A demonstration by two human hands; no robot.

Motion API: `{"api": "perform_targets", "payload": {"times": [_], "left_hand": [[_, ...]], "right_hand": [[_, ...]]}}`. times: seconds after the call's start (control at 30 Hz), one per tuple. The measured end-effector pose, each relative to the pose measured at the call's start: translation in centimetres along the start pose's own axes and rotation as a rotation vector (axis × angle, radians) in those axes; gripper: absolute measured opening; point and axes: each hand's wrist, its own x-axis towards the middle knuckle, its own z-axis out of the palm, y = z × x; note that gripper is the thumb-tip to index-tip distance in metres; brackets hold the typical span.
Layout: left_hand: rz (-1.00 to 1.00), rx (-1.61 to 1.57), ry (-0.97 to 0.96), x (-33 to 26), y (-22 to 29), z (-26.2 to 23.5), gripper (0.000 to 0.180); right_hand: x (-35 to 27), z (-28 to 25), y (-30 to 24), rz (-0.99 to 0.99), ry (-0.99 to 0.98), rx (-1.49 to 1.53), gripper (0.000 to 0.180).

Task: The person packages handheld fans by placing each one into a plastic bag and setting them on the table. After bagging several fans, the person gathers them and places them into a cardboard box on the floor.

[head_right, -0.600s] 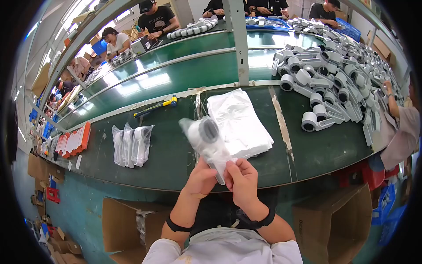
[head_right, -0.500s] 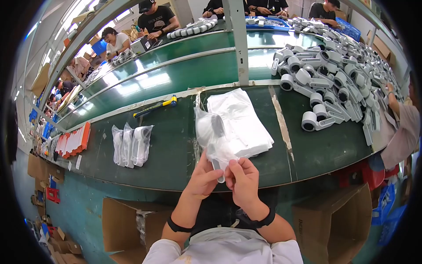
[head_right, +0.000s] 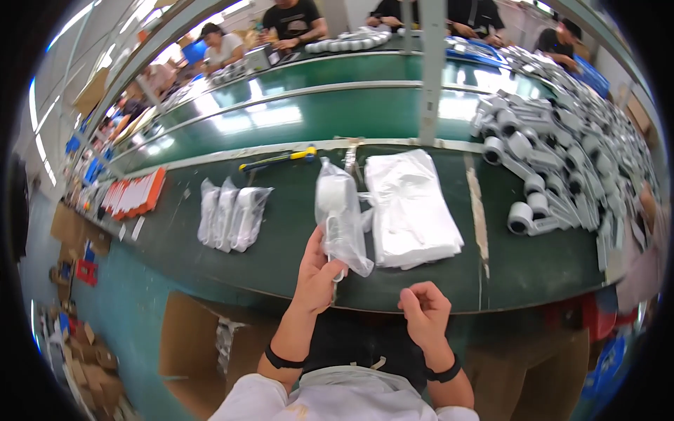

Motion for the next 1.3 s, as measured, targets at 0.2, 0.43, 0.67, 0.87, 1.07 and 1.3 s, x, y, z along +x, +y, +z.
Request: {"api": "perform_targets", "payload": {"times": [0.2, 0.43, 0.67, 0.87, 1.07, 1.3], "left_hand": [[0.506, 0.993, 0.248, 0.6, 1.6, -9.3, 0.056], [0.456, 1.312, 0.493, 0.5, 4.4, -14.2, 0.042], [0.493, 1.486, 0.623, 1.0, 4.6, -15.6, 0.03], [0.644, 1.794, 0.675, 1.2, 5.4, -14.3, 0.031], [0.725, 1.878, 0.636, 2.1, 5.8, -16.3, 0.027], [0.731, 1.724, 0.686, 1.6, 7.5, -16.4, 0.012]], "right_hand": [[0.1, -1.6, 3.0, 0.085, -0.105, -0.212, 0.008], [0.2, -1.7, 3.9, -0.001, -0.094, -0.314, 0.008], [0.0, -1.4, 4.2, -0.1, -0.049, -0.366, 0.009], [0.0, -1.2, 4.3, -0.136, -0.032, -0.423, 0.009], [0.0, -1.0, 4.2, -0.155, -0.029, -0.448, 0.009], [-0.1, -0.9, 4.2, -0.203, -0.017, -0.491, 0.009]]}}
